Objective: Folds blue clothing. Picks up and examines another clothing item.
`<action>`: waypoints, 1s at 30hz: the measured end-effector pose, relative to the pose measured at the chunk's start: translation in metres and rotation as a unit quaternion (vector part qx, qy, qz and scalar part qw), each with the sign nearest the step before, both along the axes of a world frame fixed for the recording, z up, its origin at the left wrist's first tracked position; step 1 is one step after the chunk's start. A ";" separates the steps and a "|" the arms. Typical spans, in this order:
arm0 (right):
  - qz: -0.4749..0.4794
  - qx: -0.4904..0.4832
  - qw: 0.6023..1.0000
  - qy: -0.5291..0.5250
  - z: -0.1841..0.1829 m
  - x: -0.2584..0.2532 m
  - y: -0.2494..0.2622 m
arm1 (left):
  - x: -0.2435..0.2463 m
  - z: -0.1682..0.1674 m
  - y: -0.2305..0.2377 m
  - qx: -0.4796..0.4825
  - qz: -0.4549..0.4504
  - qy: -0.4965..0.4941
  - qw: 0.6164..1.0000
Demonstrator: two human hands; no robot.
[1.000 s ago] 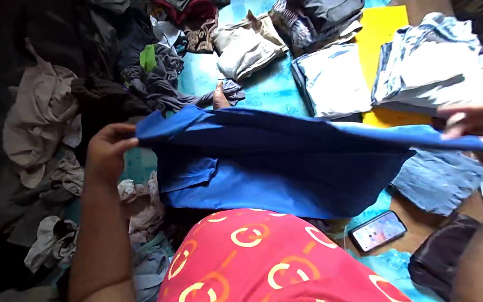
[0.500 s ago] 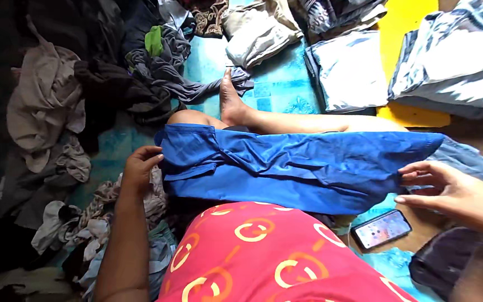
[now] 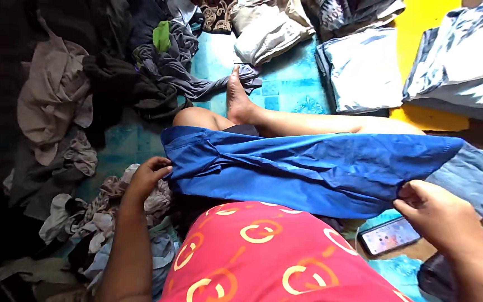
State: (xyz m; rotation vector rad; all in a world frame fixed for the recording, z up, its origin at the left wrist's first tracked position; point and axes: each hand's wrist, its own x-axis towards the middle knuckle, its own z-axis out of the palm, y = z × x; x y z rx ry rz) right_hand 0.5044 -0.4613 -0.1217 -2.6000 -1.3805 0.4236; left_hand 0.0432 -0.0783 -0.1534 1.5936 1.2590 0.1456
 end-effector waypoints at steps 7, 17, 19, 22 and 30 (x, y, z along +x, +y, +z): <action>0.038 0.044 0.998 0.003 -0.008 0.002 -0.008 | 0.014 -0.004 0.002 0.007 0.105 0.020 0.994; 0.085 0.039 0.995 0.017 0.019 0.023 -0.015 | 0.010 -0.012 -0.005 0.054 0.166 -0.185 0.967; 0.097 0.006 0.994 0.040 0.024 0.026 -0.014 | 0.006 -0.008 -0.006 0.040 0.151 -0.184 0.970; 0.078 0.016 0.997 0.009 0.002 0.013 -0.009 | 0.001 -0.004 -0.009 -0.007 0.091 -0.172 0.981; 0.086 0.070 0.993 -0.026 -0.001 0.021 -0.016 | -0.001 -0.008 -0.009 -0.016 0.107 -0.172 0.979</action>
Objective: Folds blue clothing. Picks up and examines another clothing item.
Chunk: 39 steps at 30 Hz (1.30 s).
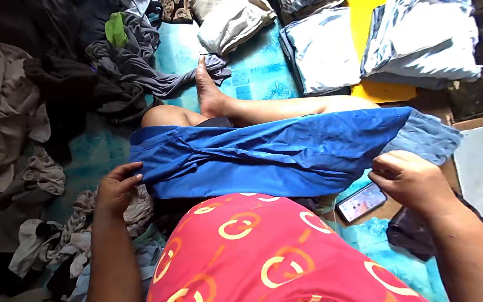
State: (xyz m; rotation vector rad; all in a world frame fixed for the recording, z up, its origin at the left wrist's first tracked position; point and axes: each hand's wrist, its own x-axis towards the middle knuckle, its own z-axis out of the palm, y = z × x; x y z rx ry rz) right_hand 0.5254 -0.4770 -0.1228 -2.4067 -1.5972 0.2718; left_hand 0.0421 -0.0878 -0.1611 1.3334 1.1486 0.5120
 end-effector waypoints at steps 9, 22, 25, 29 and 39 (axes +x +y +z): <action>-0.004 0.063 0.997 -0.037 -0.024 -0.006 0.000 | 0.010 0.001 0.000 0.014 0.006 0.021 1.000; 0.053 -0.103 0.988 0.102 0.047 0.010 0.006 | -0.006 0.001 0.014 0.046 -0.034 -0.052 0.997; 0.095 -0.034 0.988 0.114 0.056 -0.036 0.081 | 0.000 0.001 0.013 0.026 -0.051 -0.021 0.998; 0.189 -0.011 0.930 0.314 0.029 -0.119 0.194 | -0.001 0.003 0.017 0.037 -0.095 -0.079 0.992; 0.230 -0.179 0.782 0.551 -0.004 -0.190 0.269 | -0.007 -0.002 0.033 0.015 -0.151 -0.007 0.988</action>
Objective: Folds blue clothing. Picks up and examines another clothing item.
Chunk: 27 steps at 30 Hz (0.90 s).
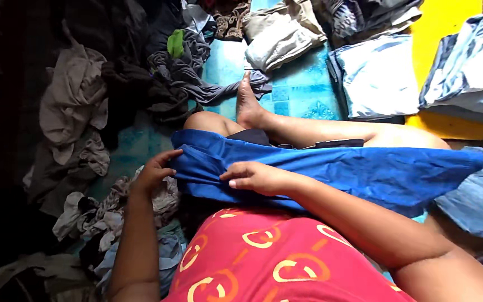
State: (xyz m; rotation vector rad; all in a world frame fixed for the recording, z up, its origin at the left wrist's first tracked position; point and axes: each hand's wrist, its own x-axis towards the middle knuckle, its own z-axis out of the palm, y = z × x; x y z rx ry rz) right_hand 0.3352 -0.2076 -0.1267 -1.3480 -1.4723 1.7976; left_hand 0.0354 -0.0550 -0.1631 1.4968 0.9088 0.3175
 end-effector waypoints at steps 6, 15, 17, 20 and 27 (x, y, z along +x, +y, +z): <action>-0.307 0.163 0.929 -0.125 0.040 0.113 -0.101 | 0.008 -0.005 0.005 0.042 0.072 0.093 0.992; -0.664 -0.063 0.740 -0.082 -0.028 0.202 -0.255 | 0.041 -0.036 0.047 0.039 0.078 0.079 0.993; -0.658 -0.062 0.747 -0.075 -0.035 0.204 -0.262 | 0.045 -0.042 0.055 0.029 0.048 0.087 0.995; -0.634 -0.043 0.770 -0.058 -0.027 0.203 -0.265 | 0.037 -0.039 0.069 0.027 0.044 0.115 0.992; -0.626 -0.024 0.777 -0.070 -0.018 0.199 -0.261 | 0.019 -0.032 0.068 0.007 0.089 0.072 0.993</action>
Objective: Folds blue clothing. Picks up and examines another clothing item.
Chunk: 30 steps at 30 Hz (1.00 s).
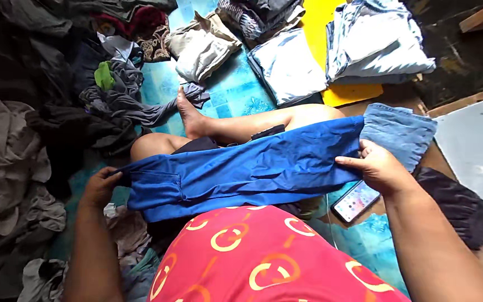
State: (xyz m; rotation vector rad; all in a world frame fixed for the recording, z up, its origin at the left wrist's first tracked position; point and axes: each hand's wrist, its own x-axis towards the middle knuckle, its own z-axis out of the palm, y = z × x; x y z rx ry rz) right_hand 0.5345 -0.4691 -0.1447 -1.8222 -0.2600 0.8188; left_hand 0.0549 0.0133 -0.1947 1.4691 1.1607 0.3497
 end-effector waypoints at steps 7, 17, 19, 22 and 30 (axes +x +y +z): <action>-0.022 0.191 0.973 0.124 0.019 0.007 0.004 | 0.029 0.040 -0.013 0.167 -0.008 0.252 0.953; 0.022 0.222 0.971 0.091 0.060 -0.008 0.037 | 0.254 0.096 -0.193 -0.305 -0.359 -0.201 0.859; 0.050 0.184 0.979 0.074 0.083 -0.021 0.055 | 0.287 0.087 -0.215 -0.375 -0.356 -0.165 0.840; 0.210 0.157 0.959 0.111 0.093 -0.039 0.079 | 0.301 0.067 -0.228 -0.461 -0.307 -0.208 0.806; 0.336 -0.117 0.928 -0.111 0.035 -0.063 0.098 | 0.250 0.055 -0.224 -0.411 -0.154 -0.275 0.855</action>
